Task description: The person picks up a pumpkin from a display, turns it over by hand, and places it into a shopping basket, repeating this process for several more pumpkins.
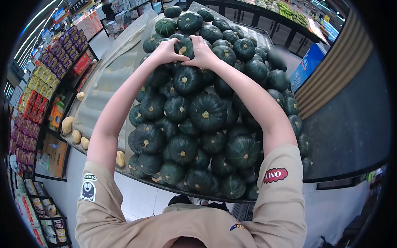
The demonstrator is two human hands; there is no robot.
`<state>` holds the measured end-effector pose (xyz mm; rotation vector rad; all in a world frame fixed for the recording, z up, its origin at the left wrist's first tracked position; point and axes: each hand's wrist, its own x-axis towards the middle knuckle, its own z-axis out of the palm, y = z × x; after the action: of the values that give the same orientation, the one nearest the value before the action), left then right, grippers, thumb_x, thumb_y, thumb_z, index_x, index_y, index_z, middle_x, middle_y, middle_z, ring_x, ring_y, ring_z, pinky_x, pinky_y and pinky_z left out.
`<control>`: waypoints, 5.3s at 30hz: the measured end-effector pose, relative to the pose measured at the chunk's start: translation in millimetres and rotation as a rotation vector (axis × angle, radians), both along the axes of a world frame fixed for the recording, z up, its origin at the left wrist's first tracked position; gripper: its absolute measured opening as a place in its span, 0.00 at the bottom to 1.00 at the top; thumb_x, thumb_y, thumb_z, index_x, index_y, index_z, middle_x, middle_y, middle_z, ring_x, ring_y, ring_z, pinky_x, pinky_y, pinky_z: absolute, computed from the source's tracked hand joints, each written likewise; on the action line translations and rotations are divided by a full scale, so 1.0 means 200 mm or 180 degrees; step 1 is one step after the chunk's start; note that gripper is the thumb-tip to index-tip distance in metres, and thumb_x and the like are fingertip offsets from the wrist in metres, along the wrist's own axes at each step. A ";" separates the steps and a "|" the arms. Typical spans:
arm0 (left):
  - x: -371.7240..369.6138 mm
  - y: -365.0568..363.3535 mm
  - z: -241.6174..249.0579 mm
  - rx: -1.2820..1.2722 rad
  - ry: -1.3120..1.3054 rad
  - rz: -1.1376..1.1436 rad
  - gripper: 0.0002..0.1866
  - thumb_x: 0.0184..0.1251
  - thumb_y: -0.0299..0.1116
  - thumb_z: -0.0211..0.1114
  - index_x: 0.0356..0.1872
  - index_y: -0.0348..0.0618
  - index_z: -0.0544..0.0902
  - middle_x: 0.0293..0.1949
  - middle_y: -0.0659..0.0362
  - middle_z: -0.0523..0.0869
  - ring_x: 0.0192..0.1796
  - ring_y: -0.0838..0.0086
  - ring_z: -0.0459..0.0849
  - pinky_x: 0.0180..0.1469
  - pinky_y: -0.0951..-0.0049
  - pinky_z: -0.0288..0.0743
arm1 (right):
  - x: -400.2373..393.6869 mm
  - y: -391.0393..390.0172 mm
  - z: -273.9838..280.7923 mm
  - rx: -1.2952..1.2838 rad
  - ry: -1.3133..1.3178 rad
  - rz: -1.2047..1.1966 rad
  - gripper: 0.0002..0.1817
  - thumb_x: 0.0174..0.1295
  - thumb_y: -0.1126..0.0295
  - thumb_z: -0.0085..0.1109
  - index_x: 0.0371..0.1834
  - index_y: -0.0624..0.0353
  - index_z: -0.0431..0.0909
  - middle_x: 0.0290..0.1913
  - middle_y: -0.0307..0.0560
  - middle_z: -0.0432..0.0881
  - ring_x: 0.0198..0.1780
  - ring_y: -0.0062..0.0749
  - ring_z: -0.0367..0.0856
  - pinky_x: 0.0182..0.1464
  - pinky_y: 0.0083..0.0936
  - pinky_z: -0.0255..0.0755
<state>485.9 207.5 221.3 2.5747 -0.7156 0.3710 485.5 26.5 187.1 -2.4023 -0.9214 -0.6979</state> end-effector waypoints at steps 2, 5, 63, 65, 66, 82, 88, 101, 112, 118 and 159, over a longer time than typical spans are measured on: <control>0.04 0.02 -0.02 0.0034 -0.0135 -0.0095 0.41 0.34 0.53 0.75 0.47 0.32 0.75 0.37 0.45 0.82 0.37 0.64 0.84 0.43 0.68 0.75 | 0.00 0.00 0.00 -0.0149 0.0025 0.0011 0.53 0.40 0.51 0.71 0.63 0.67 0.49 0.59 0.62 0.58 0.63 0.54 0.59 0.65 0.38 0.56; 0.05 0.02 -0.04 0.0028 -0.0390 -0.0120 0.40 0.34 0.54 0.75 0.47 0.32 0.76 0.35 0.46 0.82 0.35 0.64 0.84 0.42 0.68 0.76 | 0.01 -0.01 0.01 -0.0379 0.0050 0.0033 0.52 0.45 0.49 0.67 0.65 0.67 0.46 0.60 0.64 0.55 0.64 0.57 0.56 0.65 0.39 0.55; -2.73 -0.81 -2.82 0.1721 0.3894 -0.1294 0.16 0.57 0.39 0.58 0.40 0.37 0.78 0.25 0.52 0.84 0.28 0.68 0.84 0.35 0.67 0.76 | -4.73 -1.05 -1.47 0.0495 0.1727 -0.6503 0.11 0.48 0.68 0.59 0.36 0.54 0.76 0.46 0.43 0.73 0.60 0.42 0.64 0.61 0.62 0.48; -2.73 -0.95 -2.88 0.2184 0.3372 -0.1892 0.17 0.57 0.41 0.58 0.40 0.38 0.78 0.25 0.52 0.84 0.29 0.68 0.84 0.36 0.68 0.76 | -4.84 -1.11 -1.45 0.0353 0.1880 -0.6929 0.12 0.49 0.68 0.59 0.37 0.54 0.76 0.49 0.44 0.73 0.60 0.42 0.64 0.62 0.60 0.48; -2.74 -1.03 -2.97 0.2099 0.3307 -0.2083 0.16 0.58 0.41 0.58 0.40 0.39 0.78 0.25 0.52 0.84 0.29 0.68 0.84 0.36 0.68 0.76 | -4.89 -1.14 -1.46 0.0123 0.1973 -0.7293 0.12 0.49 0.68 0.59 0.39 0.54 0.76 0.51 0.44 0.73 0.61 0.43 0.64 0.63 0.57 0.49; -3.40 -2.12 -2.98 0.2155 0.3408 -0.3237 0.10 0.56 0.32 0.60 0.37 0.41 0.79 0.28 0.52 0.83 0.34 0.61 0.83 0.38 0.66 0.75 | -5.17 -1.28 -1.74 0.2159 0.0972 -0.6758 0.06 0.47 0.83 0.52 0.28 0.63 0.77 0.35 0.46 0.78 0.36 0.39 0.77 0.40 0.26 0.71; -3.60 -2.38 -3.39 0.2442 0.3108 -0.3828 0.10 0.54 0.33 0.61 0.36 0.41 0.79 0.27 0.53 0.83 0.34 0.60 0.83 0.38 0.64 0.75 | -5.14 -1.28 -1.72 0.2231 0.1414 -0.6925 0.10 0.44 0.87 0.49 0.28 0.66 0.78 0.35 0.51 0.78 0.39 0.39 0.77 0.44 0.28 0.70; -3.99 -2.57 -4.73 0.3559 0.0104 -0.6013 0.16 0.56 0.32 0.59 0.48 0.46 0.75 0.52 0.60 0.76 0.55 0.68 0.75 0.51 0.69 0.72 | -5.43 -1.17 -1.78 -0.0841 0.1574 -0.5619 0.09 0.48 0.86 0.52 0.30 0.63 0.67 0.26 0.41 0.69 0.24 0.25 0.69 0.27 0.21 0.69; -4.13 -2.34 -5.15 0.3723 -0.2258 -0.7008 0.19 0.63 0.35 0.51 0.56 0.49 0.73 0.52 0.63 0.76 0.56 0.68 0.72 0.58 0.68 0.63 | -5.53 -1.26 -1.85 -0.1533 0.1194 -0.5011 0.04 0.55 0.77 0.49 0.34 0.64 0.69 0.31 0.47 0.68 0.31 0.34 0.72 0.29 0.24 0.73; -4.05 -2.49 -4.85 0.4338 0.0055 -0.5707 0.14 0.58 0.38 0.58 0.44 0.44 0.76 0.47 0.57 0.80 0.50 0.66 0.79 0.49 0.64 0.71 | -5.44 -1.17 -1.79 -0.0572 0.1923 -0.5339 0.06 0.54 0.75 0.46 0.32 0.66 0.71 0.32 0.52 0.68 0.34 0.40 0.73 0.32 0.30 0.75; -2.95 -0.93 -1.17 -0.4155 0.3403 -0.0031 0.24 0.59 0.29 0.60 0.58 0.42 0.68 0.48 0.60 0.77 0.51 0.78 0.74 0.54 0.76 0.67 | -3.29 -0.89 -0.96 0.3549 0.3143 -0.0751 0.29 0.58 0.77 0.48 0.64 0.58 0.54 0.54 0.49 0.70 0.32 0.26 0.80 0.31 0.17 0.74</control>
<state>-103.7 20.6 -13.5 1.1853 0.0122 -0.4340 -173.1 -152.2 -4.9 -1.4688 0.1828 0.0261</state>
